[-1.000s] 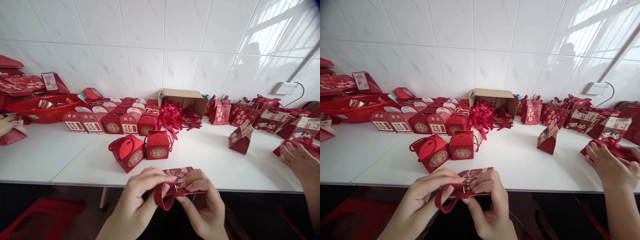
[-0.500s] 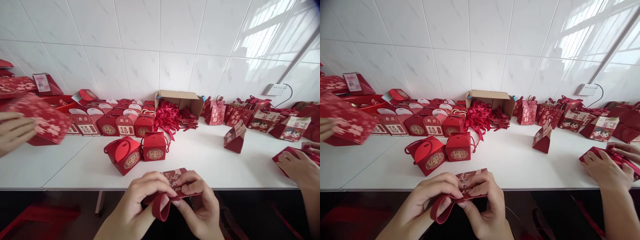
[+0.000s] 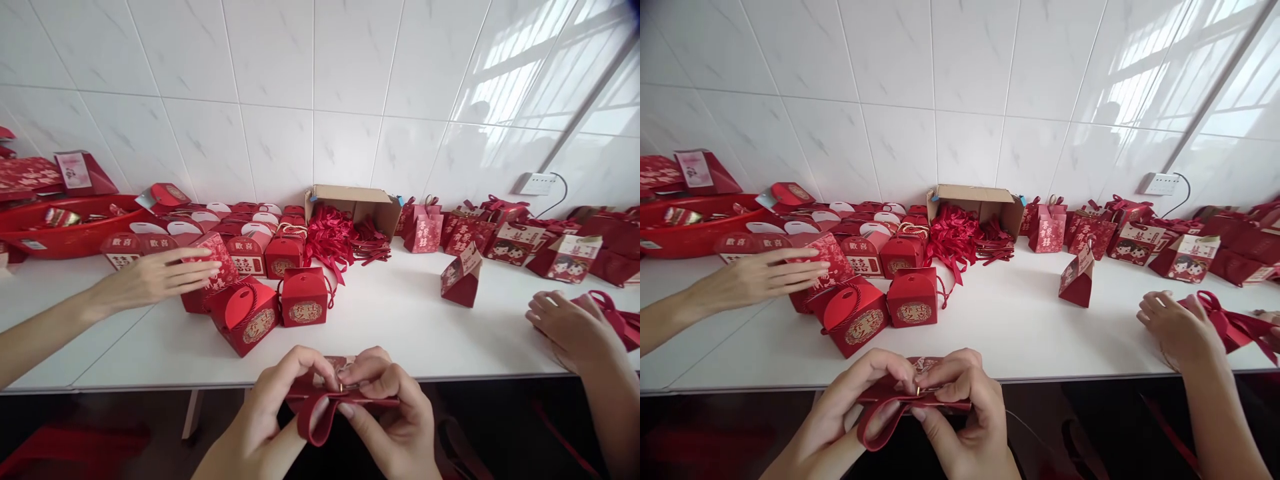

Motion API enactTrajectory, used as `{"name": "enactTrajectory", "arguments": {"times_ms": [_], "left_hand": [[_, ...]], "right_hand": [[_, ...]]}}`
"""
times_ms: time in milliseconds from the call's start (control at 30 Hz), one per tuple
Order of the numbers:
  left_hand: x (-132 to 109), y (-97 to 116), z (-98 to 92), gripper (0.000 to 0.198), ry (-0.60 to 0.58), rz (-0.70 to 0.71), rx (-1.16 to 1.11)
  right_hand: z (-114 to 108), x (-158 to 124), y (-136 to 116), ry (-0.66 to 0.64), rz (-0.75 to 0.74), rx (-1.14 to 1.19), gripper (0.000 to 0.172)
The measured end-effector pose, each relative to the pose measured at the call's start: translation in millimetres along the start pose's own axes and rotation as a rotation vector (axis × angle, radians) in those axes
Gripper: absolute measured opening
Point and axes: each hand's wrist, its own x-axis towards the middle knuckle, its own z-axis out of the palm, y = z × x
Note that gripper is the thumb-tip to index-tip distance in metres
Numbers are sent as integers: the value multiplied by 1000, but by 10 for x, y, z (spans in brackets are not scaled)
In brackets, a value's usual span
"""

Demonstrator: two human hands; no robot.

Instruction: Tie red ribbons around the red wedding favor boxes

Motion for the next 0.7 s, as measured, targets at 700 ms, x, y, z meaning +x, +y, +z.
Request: {"name": "enactTrajectory", "arguments": {"times_ms": [700], "left_hand": [[104,-88,52,14,8,201,4]], "right_hand": [[-36,-17,-18,36,37,104,28]]}}
